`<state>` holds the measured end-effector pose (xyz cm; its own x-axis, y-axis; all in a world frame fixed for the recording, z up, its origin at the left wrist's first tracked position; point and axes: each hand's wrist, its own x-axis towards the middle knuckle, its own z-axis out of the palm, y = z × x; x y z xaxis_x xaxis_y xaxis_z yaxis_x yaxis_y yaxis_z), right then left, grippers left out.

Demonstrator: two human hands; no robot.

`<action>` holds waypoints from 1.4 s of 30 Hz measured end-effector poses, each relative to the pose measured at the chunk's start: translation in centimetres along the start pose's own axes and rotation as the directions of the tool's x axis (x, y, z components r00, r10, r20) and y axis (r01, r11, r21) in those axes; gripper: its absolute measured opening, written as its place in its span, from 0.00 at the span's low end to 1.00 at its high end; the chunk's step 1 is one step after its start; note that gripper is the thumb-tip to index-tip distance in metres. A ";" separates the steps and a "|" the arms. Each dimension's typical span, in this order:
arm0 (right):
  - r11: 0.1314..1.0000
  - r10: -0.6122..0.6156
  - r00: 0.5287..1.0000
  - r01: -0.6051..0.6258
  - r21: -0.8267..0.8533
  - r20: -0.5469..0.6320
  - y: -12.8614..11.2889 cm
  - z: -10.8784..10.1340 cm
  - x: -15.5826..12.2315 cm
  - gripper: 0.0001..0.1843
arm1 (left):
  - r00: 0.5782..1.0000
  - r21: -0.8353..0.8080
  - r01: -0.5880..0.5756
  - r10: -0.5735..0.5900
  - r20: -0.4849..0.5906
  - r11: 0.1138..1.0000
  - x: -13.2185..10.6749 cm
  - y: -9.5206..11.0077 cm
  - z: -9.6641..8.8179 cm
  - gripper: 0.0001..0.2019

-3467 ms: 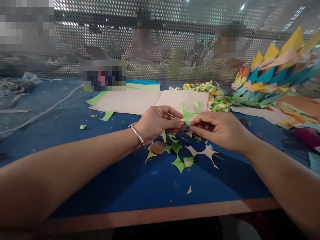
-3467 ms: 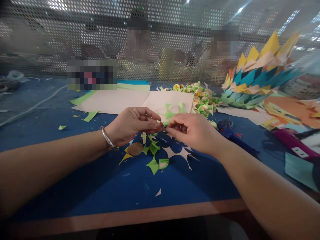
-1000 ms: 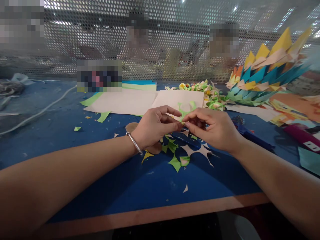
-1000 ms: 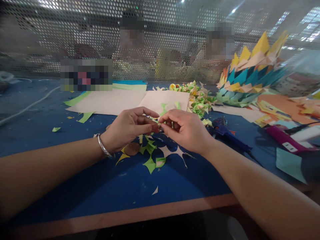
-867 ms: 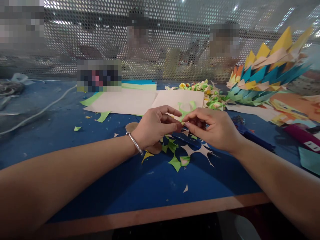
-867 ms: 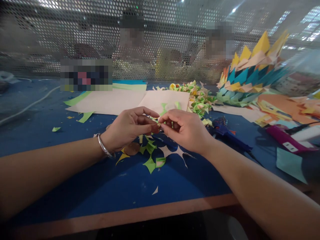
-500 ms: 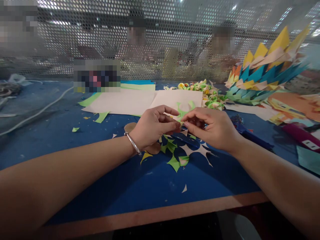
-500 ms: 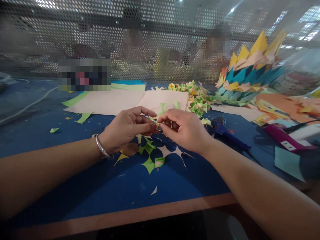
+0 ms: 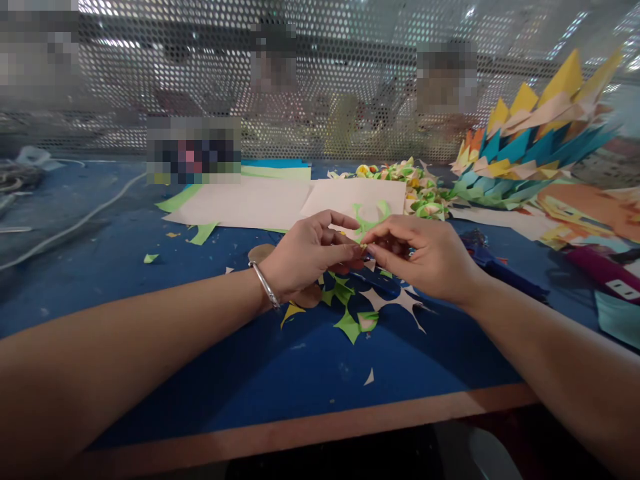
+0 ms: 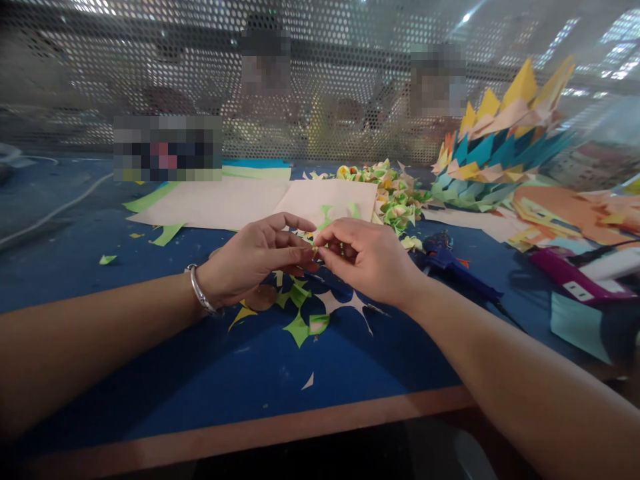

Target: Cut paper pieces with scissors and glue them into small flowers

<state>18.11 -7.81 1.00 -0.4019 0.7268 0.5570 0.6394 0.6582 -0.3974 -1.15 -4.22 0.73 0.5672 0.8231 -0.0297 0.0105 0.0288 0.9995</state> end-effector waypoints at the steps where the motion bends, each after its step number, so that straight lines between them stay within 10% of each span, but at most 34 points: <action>1: 1.000 -0.002 1.000 0.002 0.000 0.000 0.0 0.0 0.0 0.05 | 1.000 -0.001 -0.009 0.009 -0.006 1.000 0.0 -0.1 0.0 0.17; 42: 1.000 -0.023 1.000 0.023 -0.014 -0.021 0.0 0.0 0.0 0.05 | 0.995 -0.083 -0.067 0.061 -0.078 0.994 -0.1 -0.1 0.3 0.18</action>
<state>18.10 -7.81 1.03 -0.4026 0.7069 0.5815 0.6392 0.6718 -0.3742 -0.97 -4.45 0.67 0.5007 0.8651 0.0303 -0.0955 0.0203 0.9952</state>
